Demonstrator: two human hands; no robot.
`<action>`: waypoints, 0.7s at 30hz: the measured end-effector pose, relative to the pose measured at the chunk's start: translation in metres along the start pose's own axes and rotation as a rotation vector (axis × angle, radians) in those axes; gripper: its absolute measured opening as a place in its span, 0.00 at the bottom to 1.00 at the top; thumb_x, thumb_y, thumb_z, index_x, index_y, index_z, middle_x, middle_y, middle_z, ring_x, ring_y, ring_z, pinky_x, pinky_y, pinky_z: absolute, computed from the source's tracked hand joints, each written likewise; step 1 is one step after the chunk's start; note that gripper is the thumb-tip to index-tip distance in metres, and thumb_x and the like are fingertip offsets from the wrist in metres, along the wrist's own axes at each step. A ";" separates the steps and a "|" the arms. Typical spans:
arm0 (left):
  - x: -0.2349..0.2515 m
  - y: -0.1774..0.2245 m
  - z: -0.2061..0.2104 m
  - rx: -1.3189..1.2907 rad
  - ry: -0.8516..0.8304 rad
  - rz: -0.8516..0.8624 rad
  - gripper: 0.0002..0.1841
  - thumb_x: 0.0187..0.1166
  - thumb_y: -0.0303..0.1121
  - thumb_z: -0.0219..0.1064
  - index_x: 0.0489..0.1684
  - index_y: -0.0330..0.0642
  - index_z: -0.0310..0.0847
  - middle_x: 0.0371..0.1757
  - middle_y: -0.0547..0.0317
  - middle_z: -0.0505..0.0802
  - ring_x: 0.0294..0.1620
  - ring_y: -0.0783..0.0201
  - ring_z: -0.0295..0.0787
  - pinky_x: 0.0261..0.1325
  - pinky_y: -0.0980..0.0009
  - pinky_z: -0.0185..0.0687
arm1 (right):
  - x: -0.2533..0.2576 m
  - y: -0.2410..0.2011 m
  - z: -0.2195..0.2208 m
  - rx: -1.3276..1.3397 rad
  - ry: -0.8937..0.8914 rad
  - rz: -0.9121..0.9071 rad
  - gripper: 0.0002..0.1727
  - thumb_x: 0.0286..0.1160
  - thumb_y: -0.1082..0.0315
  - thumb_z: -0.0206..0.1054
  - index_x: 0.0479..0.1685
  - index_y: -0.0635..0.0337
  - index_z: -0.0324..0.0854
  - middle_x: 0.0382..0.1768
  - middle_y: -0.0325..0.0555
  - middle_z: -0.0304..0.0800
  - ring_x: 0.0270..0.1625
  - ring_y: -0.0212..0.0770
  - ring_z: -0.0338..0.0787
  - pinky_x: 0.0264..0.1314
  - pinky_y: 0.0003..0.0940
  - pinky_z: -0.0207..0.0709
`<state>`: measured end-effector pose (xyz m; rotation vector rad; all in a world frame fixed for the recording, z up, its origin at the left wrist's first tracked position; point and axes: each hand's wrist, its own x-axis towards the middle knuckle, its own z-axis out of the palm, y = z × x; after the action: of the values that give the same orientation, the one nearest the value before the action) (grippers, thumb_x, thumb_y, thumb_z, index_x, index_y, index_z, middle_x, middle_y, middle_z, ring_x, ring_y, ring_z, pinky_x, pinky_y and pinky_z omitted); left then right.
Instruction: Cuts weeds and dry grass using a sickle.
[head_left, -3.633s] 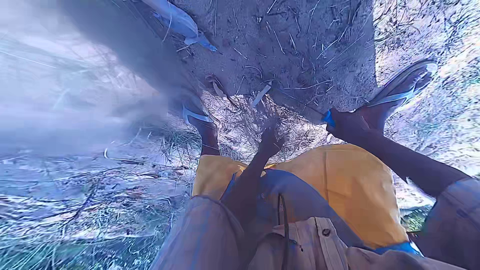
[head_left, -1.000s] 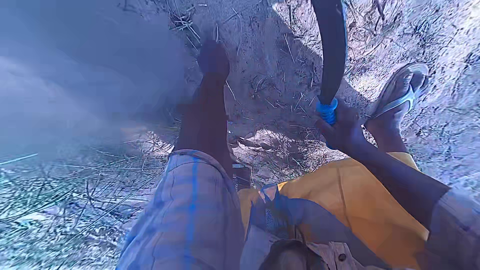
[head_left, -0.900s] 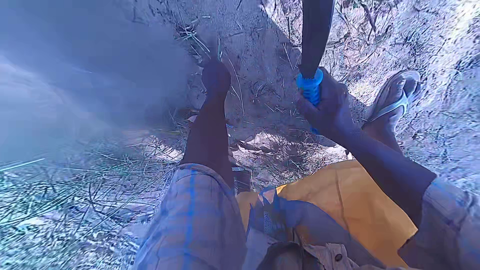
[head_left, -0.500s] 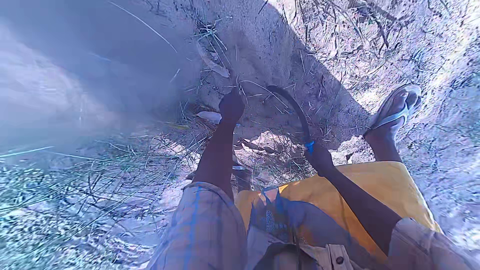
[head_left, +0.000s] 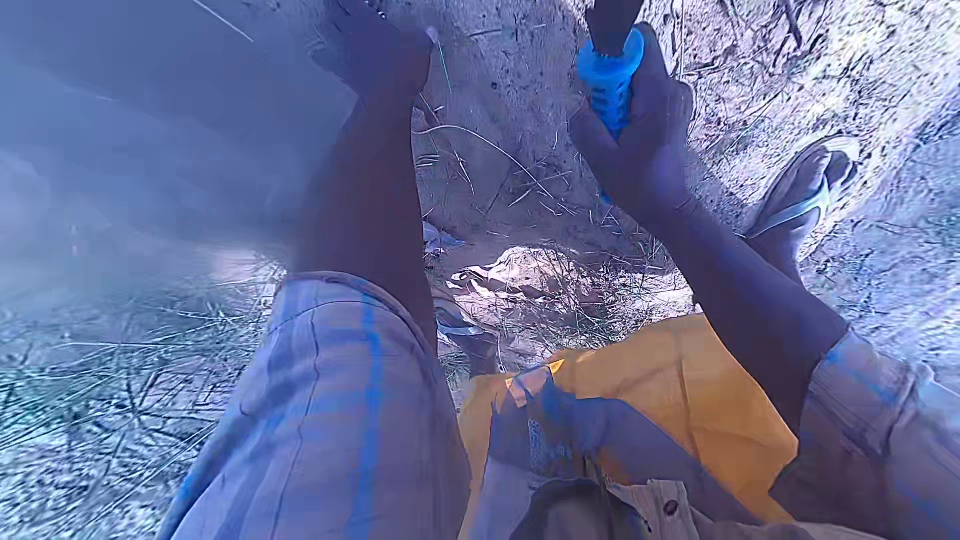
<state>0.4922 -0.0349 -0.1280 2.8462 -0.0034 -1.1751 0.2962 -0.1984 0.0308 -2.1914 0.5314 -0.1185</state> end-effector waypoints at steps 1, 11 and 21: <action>-0.005 0.001 0.003 0.034 -0.020 -0.019 0.50 0.73 0.50 0.69 0.92 0.29 0.50 0.90 0.29 0.63 0.93 0.35 0.54 0.88 0.30 0.45 | 0.012 -0.006 0.003 0.029 0.045 -0.065 0.15 0.70 0.68 0.65 0.45 0.76 0.83 0.26 0.45 0.87 0.27 0.29 0.83 0.30 0.27 0.76; -0.079 -0.041 0.010 -0.113 -0.124 -0.017 0.26 0.97 0.36 0.38 0.75 0.22 0.70 0.71 0.22 0.82 0.77 0.31 0.78 0.78 0.37 0.69 | 0.018 -0.030 0.032 -0.037 -0.250 0.025 0.21 0.74 0.68 0.67 0.60 0.77 0.80 0.34 0.57 0.91 0.34 0.50 0.91 0.35 0.44 0.82; -0.238 -0.099 0.099 0.283 -0.813 0.015 0.20 0.93 0.33 0.49 0.77 0.33 0.72 0.70 0.31 0.86 0.75 0.34 0.82 0.72 0.36 0.75 | -0.145 -0.002 -0.030 -0.396 -0.945 0.927 0.29 0.87 0.61 0.58 0.80 0.72 0.68 0.60 0.70 0.88 0.65 0.67 0.88 0.67 0.62 0.75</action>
<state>0.2512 0.0640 -0.0358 2.3224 -0.2427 -2.3796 0.1579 -0.1597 0.0655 -1.8317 0.9677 1.5196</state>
